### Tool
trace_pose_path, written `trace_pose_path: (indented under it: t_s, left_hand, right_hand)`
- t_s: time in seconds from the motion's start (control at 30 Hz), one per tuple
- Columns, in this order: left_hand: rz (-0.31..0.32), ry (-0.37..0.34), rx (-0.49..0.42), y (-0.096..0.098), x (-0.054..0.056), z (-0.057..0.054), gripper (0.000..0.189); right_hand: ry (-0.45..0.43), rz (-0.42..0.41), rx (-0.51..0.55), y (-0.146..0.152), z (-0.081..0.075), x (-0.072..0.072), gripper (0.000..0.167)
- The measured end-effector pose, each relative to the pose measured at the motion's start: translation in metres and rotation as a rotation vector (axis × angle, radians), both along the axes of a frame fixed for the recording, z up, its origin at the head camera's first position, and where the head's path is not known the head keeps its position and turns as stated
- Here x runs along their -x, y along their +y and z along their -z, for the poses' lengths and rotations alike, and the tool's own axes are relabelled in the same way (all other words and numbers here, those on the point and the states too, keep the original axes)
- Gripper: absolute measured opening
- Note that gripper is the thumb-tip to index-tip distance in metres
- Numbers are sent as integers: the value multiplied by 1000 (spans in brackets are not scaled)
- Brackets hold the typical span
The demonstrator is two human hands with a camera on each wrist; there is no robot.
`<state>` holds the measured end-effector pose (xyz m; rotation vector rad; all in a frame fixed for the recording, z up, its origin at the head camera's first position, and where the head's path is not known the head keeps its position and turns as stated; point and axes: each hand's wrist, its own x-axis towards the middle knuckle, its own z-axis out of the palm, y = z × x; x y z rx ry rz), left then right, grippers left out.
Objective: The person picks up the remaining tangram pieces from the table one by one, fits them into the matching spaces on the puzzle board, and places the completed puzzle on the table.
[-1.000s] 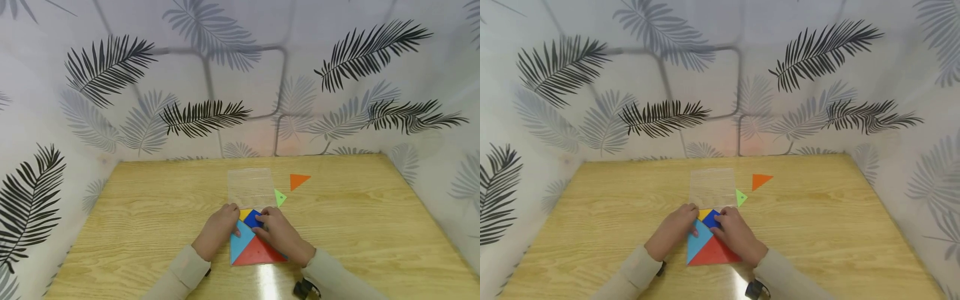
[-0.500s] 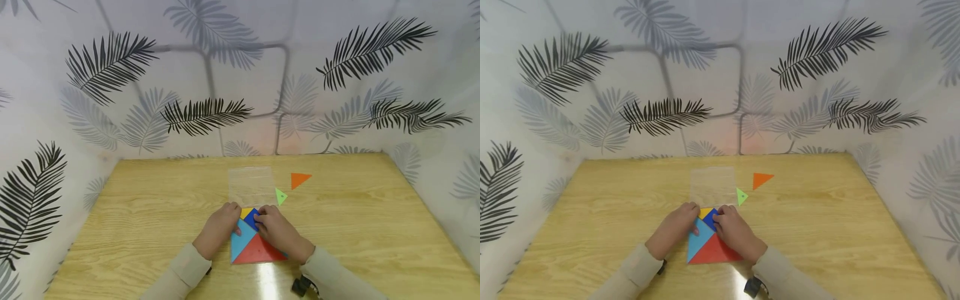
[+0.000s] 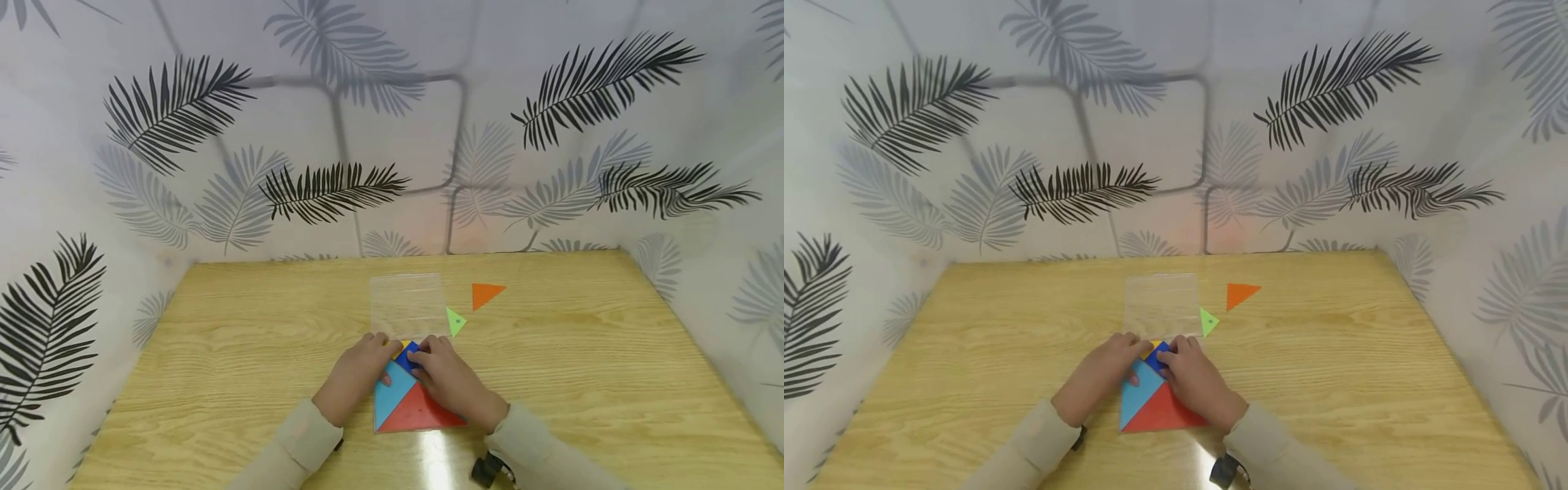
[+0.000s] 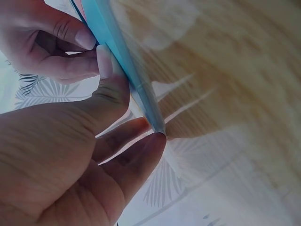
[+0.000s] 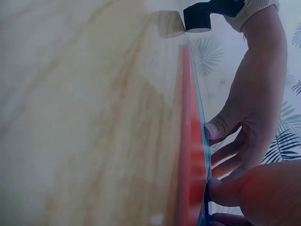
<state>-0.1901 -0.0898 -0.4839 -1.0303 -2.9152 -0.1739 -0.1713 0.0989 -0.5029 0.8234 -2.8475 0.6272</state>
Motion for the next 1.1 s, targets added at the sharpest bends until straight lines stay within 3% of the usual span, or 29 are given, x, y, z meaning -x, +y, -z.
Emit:
trace_pose_path:
  t_s: [0.3, 0.63, 1.1]
  left_hand:
    - [10, -1, 48, 1, -1, -2, 59]
    - [16, 44, 47, 1, -1, -2, 52]
    - [35, 17, 75, 4, -3, -6, 44]
  right_hand:
    - [-15, 21, -27, -4, -5, -1, 26]
    - [-13, 11, -43, -3, -4, -1, 28]
    - [-17, 12, -56, -4, -7, -3, 27]
